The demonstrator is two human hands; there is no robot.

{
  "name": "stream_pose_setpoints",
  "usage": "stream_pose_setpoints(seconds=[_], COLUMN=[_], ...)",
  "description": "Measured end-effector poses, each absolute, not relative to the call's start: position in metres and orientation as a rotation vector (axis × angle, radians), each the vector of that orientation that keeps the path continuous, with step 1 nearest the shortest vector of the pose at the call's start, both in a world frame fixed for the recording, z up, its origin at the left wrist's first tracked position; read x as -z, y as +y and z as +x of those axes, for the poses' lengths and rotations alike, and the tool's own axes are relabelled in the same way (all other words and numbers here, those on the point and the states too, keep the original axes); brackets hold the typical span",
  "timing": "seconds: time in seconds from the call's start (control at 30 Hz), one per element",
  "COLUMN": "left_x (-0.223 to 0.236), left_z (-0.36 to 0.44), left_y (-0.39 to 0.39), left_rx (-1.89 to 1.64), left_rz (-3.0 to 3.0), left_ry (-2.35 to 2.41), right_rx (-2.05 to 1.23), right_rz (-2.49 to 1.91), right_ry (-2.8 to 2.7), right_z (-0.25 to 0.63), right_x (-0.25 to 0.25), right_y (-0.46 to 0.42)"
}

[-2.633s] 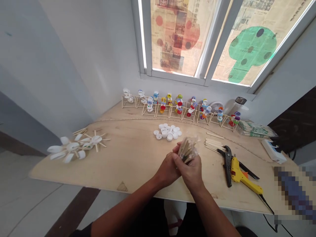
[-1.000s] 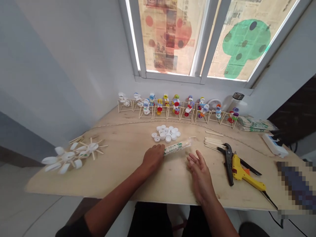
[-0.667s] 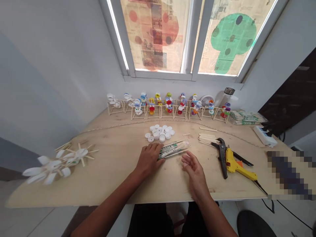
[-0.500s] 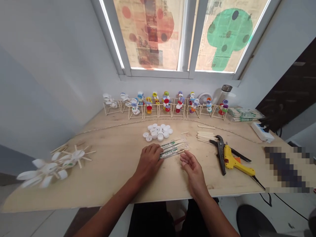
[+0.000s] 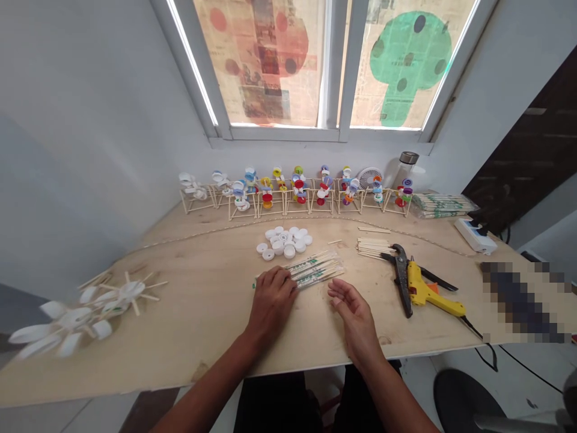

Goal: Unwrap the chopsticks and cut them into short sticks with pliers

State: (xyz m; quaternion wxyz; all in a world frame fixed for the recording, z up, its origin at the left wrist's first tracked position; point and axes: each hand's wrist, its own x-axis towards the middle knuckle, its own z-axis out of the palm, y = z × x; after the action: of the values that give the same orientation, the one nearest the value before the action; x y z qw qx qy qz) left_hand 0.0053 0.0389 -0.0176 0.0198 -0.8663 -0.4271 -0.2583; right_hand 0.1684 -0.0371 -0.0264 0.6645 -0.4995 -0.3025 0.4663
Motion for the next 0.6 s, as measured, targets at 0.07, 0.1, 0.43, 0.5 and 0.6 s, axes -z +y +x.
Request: stream_pose_setpoints(seconds=[0.07, 0.1, 0.43, 0.5, 0.6], left_x=[0.016, 0.014, -0.011, -0.013, -0.012], left_z=[0.006, 0.005, 0.003, 0.001, -0.002], left_y=[0.038, 0.037, -0.003, -0.012, -0.02], left_rx=[0.836, 0.866, 0.963, 0.95, 0.906], left_rz=[-2.684, -2.678, -3.148, -3.35, -3.515], left_ry=[-1.347, -1.357, -1.677, -1.794, -2.08], right_rx=[-1.051, -1.054, -1.013, -0.972, -0.931], right_rz=[-1.123, -1.124, -1.051, -1.043, -1.046], right_ry=[-0.684, -0.678, -0.541, -0.544, -0.55], right_z=[0.168, 0.168, 0.166, 0.167, 0.164], right_x=[0.025, 0.024, 0.016, 0.012, 0.005], right_y=[-0.038, -0.038, -0.036, -0.036, -0.035])
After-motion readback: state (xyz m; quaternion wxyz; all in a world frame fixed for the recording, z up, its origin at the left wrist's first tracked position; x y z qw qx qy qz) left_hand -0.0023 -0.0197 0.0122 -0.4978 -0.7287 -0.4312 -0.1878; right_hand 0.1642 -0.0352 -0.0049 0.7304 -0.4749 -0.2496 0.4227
